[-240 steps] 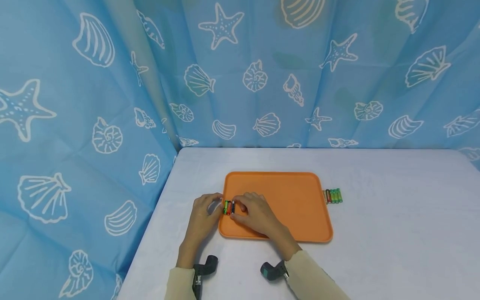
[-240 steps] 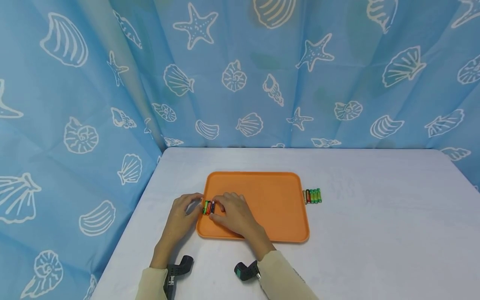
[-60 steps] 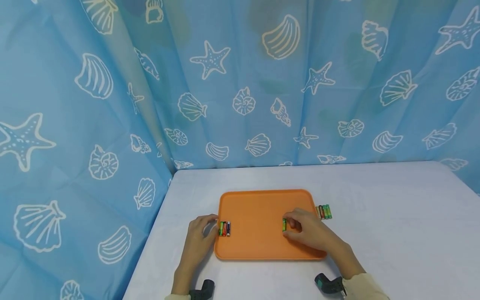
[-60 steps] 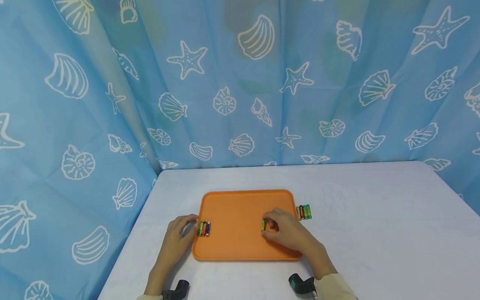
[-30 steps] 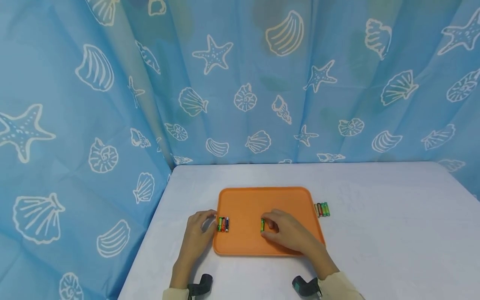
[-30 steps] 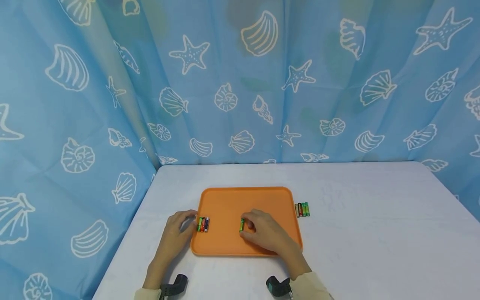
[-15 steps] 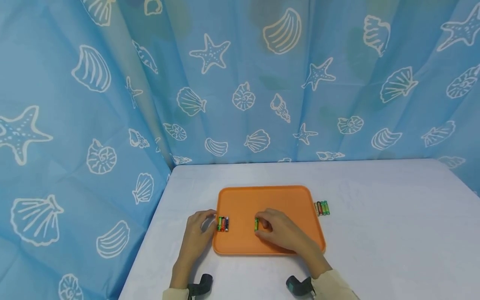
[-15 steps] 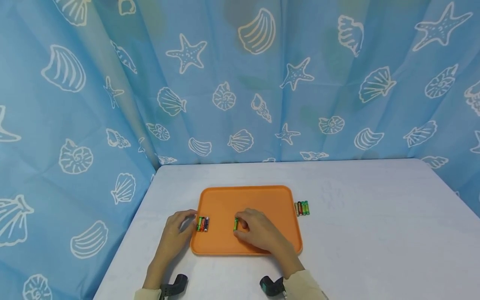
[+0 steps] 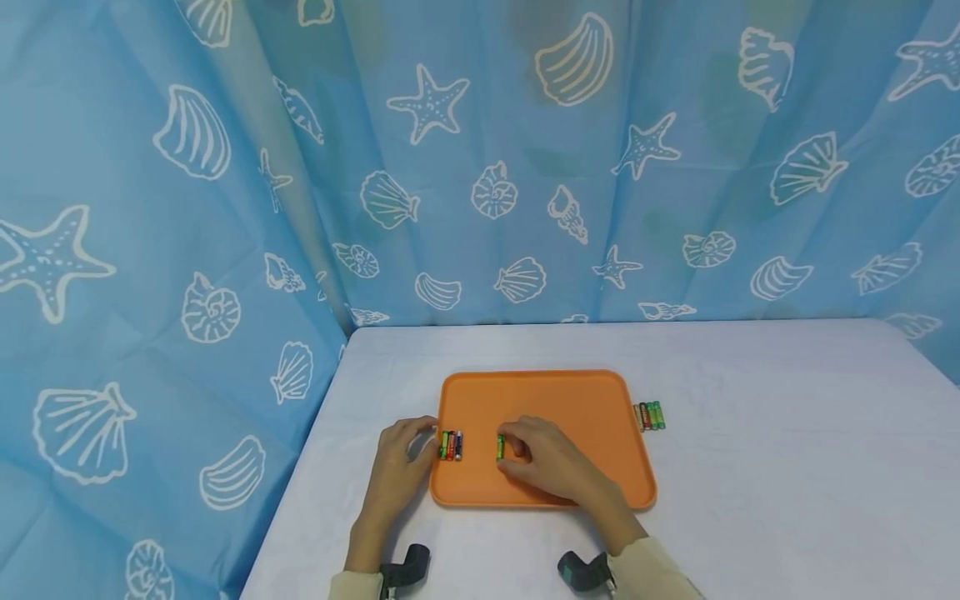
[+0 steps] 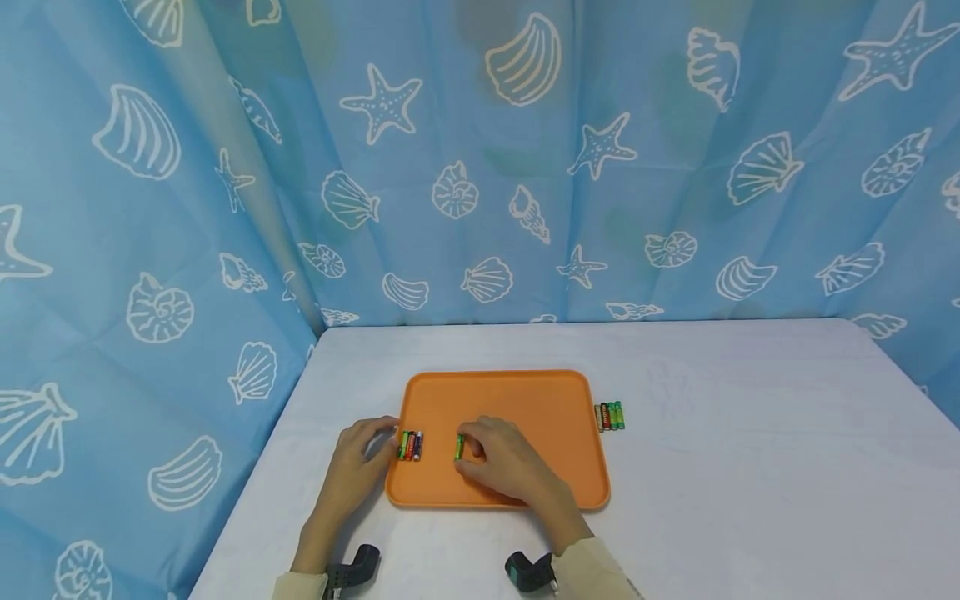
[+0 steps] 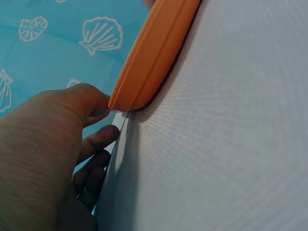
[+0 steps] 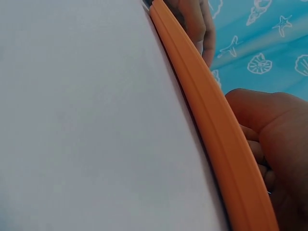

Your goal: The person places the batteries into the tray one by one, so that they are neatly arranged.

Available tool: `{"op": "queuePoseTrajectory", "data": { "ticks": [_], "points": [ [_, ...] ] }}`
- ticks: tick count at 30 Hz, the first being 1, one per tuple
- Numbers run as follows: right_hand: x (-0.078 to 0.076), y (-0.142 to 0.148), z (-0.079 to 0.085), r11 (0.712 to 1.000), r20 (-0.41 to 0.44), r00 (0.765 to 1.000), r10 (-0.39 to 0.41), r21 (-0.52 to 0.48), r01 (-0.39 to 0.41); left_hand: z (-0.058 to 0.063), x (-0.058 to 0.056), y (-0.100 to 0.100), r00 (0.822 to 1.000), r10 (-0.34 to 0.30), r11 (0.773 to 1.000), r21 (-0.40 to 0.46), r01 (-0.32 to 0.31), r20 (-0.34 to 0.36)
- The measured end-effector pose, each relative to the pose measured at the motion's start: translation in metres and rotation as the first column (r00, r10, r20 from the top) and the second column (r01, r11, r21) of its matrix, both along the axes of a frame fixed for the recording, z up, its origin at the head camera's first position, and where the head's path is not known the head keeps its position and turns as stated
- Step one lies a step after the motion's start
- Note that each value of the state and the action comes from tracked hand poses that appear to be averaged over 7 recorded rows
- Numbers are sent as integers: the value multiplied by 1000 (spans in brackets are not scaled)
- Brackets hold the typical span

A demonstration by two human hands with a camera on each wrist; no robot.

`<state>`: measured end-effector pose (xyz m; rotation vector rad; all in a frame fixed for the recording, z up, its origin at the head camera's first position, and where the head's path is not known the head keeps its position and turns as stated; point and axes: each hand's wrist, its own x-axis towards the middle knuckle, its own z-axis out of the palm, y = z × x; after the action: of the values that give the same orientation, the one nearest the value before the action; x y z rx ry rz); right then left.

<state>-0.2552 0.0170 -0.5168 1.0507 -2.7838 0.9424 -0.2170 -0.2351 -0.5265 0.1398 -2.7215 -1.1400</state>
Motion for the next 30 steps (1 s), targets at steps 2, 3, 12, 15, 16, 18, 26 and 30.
{"op": "queuePoseTrajectory", "data": {
  "ticks": [2, 3, 12, 15, 16, 18, 26, 30],
  "points": [
    [0, -2, -1, 1000, 2, 1000, -5, -4, 5, 0, 0, 0, 1000, 0, 1000, -2, 0, 0],
    [0, -3, -2, 1000, 3, 1000, -6, -6, 6, 0, -1, 0, 1000, -1, 1000, -1, 1, 0],
    [0, -11, -3, 1000, 37, 999, -28, -9, 28, 0, 0, 0, 1000, -7, 1000, -6, 6, -15],
    [-1, -12, -4, 999, 30, 999, -30, -17, 31, -1, 0, 1, 1000, -6, 1000, 3, 6, -23],
    [-1, -13, -5, 999, 29, 999, -29, -22, 30, -1, 0, 1, 1000, -7, 1000, 8, 7, -25],
    [-1, -15, -6, 999, 29, 999, -33, -26, 34, -2, 0, 1, 1000, -7, 1000, 14, 7, -19],
    [-2, -26, -8, 998, 31, 999, -39, -42, 40, -4, 0, 1, 1000, 9, 1000, 6, -9, 12],
    [-4, -32, -8, 998, 32, 998, -47, -48, 48, -2, -1, -1, 1000, 1, 1000, 0, -1, -4]
  ]
}}
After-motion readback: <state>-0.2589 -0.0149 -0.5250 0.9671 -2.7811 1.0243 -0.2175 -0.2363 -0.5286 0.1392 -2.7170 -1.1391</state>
